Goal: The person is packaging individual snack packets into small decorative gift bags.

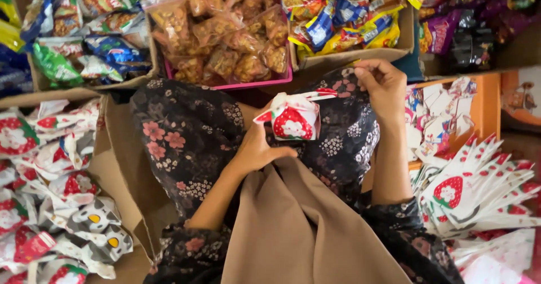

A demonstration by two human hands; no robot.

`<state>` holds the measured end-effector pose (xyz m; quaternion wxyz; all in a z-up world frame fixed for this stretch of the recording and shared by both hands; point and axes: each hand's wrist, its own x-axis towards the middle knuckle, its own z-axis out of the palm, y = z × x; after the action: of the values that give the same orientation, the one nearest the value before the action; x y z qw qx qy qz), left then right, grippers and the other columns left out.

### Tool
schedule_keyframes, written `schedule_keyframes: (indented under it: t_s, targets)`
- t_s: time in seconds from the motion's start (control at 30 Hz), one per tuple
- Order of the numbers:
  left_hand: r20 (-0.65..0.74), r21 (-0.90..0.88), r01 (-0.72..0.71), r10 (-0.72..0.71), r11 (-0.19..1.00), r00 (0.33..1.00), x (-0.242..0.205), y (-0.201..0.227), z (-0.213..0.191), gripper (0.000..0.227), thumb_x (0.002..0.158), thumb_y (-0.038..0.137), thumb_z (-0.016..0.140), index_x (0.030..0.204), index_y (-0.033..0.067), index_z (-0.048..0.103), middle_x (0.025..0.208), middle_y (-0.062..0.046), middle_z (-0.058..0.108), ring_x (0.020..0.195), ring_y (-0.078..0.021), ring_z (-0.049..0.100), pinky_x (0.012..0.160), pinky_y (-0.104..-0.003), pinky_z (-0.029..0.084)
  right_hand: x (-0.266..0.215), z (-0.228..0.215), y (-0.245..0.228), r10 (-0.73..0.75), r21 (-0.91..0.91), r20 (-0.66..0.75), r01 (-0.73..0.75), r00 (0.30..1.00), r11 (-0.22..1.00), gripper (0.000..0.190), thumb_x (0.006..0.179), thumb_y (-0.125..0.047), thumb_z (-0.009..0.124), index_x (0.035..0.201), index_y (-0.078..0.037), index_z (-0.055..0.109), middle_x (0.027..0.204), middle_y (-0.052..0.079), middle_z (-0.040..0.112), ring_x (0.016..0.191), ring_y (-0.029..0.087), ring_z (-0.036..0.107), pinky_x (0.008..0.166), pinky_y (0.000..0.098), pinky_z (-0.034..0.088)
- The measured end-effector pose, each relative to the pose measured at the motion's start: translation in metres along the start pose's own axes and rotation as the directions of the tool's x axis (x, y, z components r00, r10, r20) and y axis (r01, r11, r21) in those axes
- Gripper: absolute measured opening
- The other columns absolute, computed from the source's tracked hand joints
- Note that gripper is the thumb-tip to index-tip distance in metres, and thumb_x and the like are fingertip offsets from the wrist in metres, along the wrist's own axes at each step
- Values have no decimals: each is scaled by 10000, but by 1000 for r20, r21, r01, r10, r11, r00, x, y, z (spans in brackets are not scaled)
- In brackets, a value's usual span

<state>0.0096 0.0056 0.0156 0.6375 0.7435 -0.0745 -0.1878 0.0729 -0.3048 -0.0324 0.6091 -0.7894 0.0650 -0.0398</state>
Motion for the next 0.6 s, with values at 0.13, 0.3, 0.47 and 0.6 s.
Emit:
schedule_keyframes:
  t_s: [0.13, 0.3, 0.47, 0.6]
  targets:
    - [-192, -15, -192, 185, 981, 964, 6, -64, 25, 874, 748, 384, 925, 1332, 28, 381, 1601, -281, 334, 1405, -460, 434, 1144, -531, 373, 3, -16, 20, -88, -242, -44, 75, 995, 967, 124, 979, 24, 793, 1098, 3, 770, 939, 145, 689, 732, 174, 640, 627, 322, 535]
    - [-303, -270, -159, 73, 950, 950, 28, -116, 53, 780, 723, 297, 851, 1278, 43, 366, 1146, -141, 571, 999, -217, 602, 920, -357, 518, 27, -28, 26, -27, -240, 10, 28, 1000, 970, 119, 1083, -97, 679, 1185, -38, 697, 1047, 17, 661, 905, 102, 588, 800, 201, 506]
    - [-425, -477, -144, -84, 867, 901, 8, -99, 16, 660, 768, 165, 811, 1223, 95, 338, 961, -87, 533, 663, -117, 526, 578, -262, 477, 42, -24, 26, -248, -404, 62, 251, 967, 879, 221, 1049, 99, 667, 1263, 75, 719, 1112, 159, 710, 961, 219, 650, 909, 305, 565]
    - [-678, -402, -346, -21, 847, 735, -37, -68, -62, 621, 765, 39, 799, 1218, 92, 378, 1154, -78, 492, 1000, -198, 585, 840, -327, 575, 54, -35, 44, -272, -420, -1, 247, 962, 873, 214, 1078, 107, 699, 1283, 73, 751, 1066, 137, 720, 823, 157, 616, 764, 252, 530]
